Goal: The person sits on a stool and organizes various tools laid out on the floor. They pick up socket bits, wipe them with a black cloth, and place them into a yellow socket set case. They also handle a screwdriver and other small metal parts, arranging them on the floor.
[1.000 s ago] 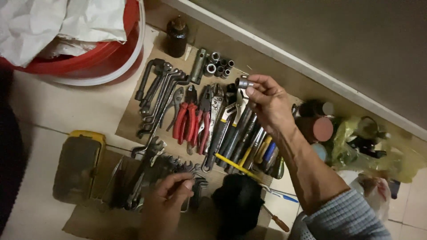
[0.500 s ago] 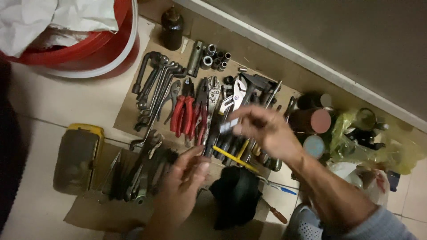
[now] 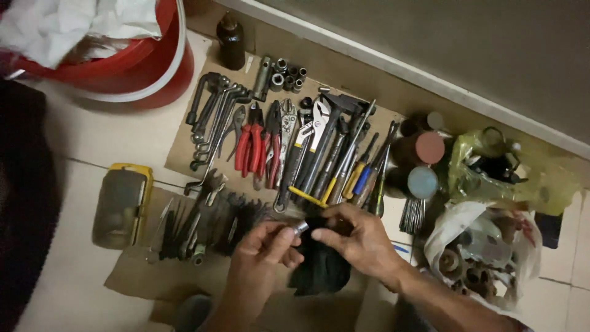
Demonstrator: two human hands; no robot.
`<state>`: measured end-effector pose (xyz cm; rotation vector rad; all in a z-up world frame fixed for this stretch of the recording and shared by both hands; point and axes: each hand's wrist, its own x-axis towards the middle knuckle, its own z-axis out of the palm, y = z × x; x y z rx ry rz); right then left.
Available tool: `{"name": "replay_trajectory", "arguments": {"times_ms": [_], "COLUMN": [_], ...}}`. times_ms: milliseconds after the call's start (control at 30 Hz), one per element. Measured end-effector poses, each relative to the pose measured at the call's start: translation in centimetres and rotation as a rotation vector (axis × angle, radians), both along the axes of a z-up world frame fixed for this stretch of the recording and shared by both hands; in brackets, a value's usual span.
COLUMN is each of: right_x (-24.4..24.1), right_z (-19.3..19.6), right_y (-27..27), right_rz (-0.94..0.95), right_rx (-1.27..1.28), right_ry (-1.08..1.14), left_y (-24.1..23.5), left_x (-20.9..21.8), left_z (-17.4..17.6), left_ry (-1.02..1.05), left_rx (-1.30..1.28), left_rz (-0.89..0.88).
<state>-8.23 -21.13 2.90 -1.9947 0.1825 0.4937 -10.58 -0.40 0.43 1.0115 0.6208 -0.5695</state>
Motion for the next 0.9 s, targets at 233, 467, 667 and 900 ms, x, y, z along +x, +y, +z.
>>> {"name": "replay_trajectory", "arguments": {"times_ms": [233,467,667,900], "right_x": [-5.8,-8.2,-8.3,-7.2], "right_z": [-12.2,-2.5,2.4,4.1], "right_y": [-6.1,-6.2,-3.4,-1.5], "right_rz": [0.466,0.169,0.137,0.201], "right_rx": [-0.783,-0.143,0.164,0.247], "right_ry": [-0.061,-0.175,-0.200,-0.310], "left_y": [1.0,0.8,-1.6,-2.4], "left_x": [-1.4,-3.4,-3.7,-3.7], "left_z": [2.8,1.0,1.2,3.4], "left_ry": [-0.086,-0.169,-0.073,0.021], "left_rx": [0.131,0.148,-0.057,-0.116], "left_rz": [-0.093,-0.091,-0.285,-0.291]}}
